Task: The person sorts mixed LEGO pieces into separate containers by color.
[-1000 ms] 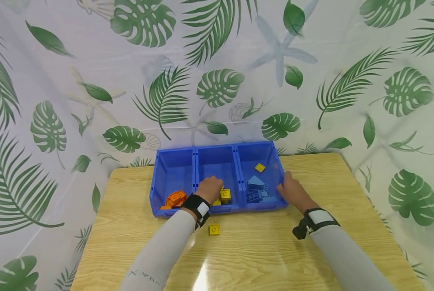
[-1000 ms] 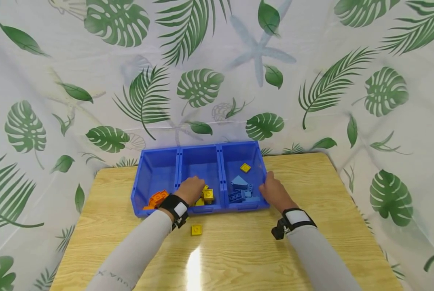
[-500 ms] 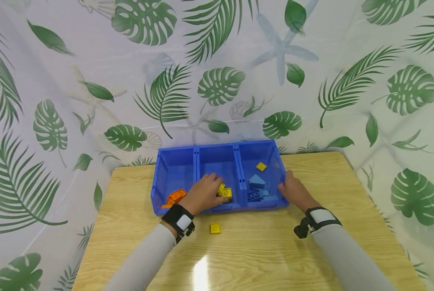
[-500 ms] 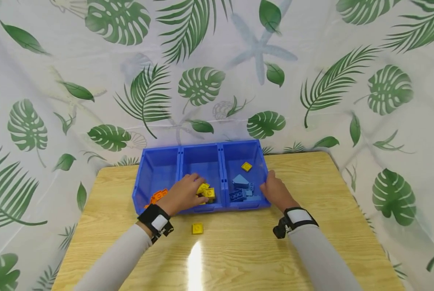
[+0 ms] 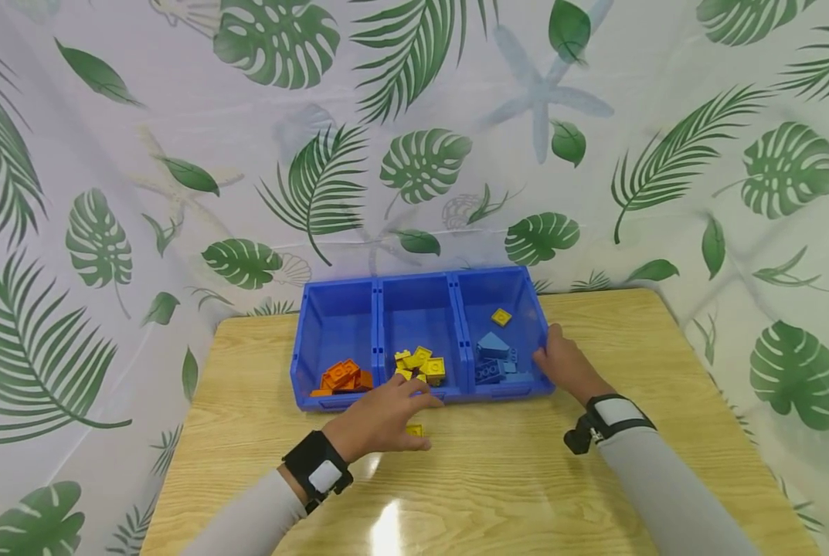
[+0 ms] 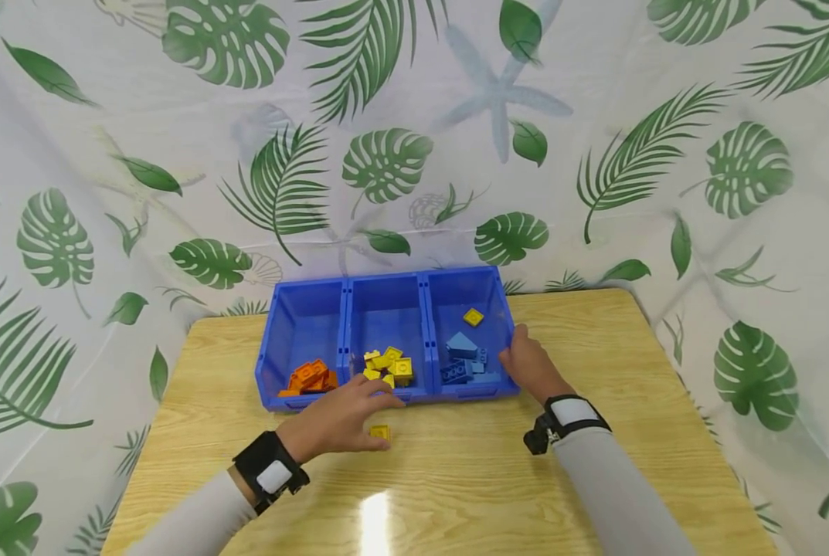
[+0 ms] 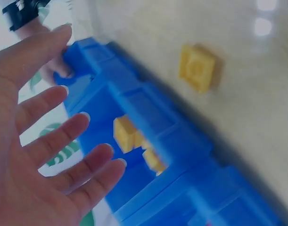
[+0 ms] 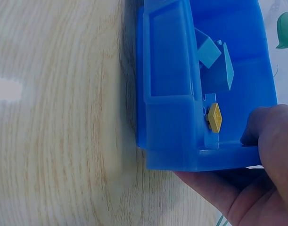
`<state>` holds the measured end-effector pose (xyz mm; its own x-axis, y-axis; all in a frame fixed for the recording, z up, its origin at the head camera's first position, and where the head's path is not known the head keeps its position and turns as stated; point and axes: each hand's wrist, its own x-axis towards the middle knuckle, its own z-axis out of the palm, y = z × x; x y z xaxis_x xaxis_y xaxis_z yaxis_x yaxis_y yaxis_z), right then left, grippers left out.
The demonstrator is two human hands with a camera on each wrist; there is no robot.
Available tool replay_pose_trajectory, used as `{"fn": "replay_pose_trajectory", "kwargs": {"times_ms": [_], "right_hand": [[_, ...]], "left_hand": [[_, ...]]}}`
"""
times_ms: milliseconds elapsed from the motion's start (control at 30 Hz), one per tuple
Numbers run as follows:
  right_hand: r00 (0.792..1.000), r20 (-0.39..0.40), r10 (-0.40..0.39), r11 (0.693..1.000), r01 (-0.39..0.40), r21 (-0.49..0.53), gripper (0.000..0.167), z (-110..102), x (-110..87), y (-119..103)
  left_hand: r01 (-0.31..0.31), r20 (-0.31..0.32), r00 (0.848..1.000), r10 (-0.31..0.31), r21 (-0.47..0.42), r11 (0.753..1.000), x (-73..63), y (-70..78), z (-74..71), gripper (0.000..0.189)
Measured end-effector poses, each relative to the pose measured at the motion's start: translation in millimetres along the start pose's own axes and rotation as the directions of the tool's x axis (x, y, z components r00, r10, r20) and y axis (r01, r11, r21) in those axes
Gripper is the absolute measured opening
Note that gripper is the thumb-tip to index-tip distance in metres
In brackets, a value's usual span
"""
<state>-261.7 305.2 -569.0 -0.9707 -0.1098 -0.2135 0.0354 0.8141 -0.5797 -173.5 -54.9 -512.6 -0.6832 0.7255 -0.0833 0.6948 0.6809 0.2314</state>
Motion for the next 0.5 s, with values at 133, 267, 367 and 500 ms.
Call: {"fn": "replay_pose_trajectory", "kwargs": {"times_ms": [133, 267, 367, 500], "right_hand": [[1.000, 0.004, 0.000, 1.000, 0.000, -0.002, 0.036, -1, 1.0, 1], [1.000, 0.007, 0.004, 1.000, -0.004, -0.002, 0.035, 0, 1.4, 2], [1.000, 0.003, 0.003, 1.000, -0.003, -0.002, 0.033, 1, 1.4, 2], [1.000, 0.001, 0.008, 1.000, -0.008, -0.008, 0.034, 1, 1.6, 2]], "left_hand": [[0.013, 0.019, 1.000, -0.013, -0.029, 0.999, -4.2, -0.9, 18.3, 0.057], [0.007, 0.022, 1.000, -0.006, -0.030, 1.000, -3.0, -5.9, 38.3, 0.055], [0.017, 0.032, 0.999, -0.016, -0.022, 1.000, 0.2, -9.1, 49.9, 0.052], [0.039, 0.071, 0.997, -0.038, -0.017, 0.999, 3.7, -12.0, 61.4, 0.048]]}}
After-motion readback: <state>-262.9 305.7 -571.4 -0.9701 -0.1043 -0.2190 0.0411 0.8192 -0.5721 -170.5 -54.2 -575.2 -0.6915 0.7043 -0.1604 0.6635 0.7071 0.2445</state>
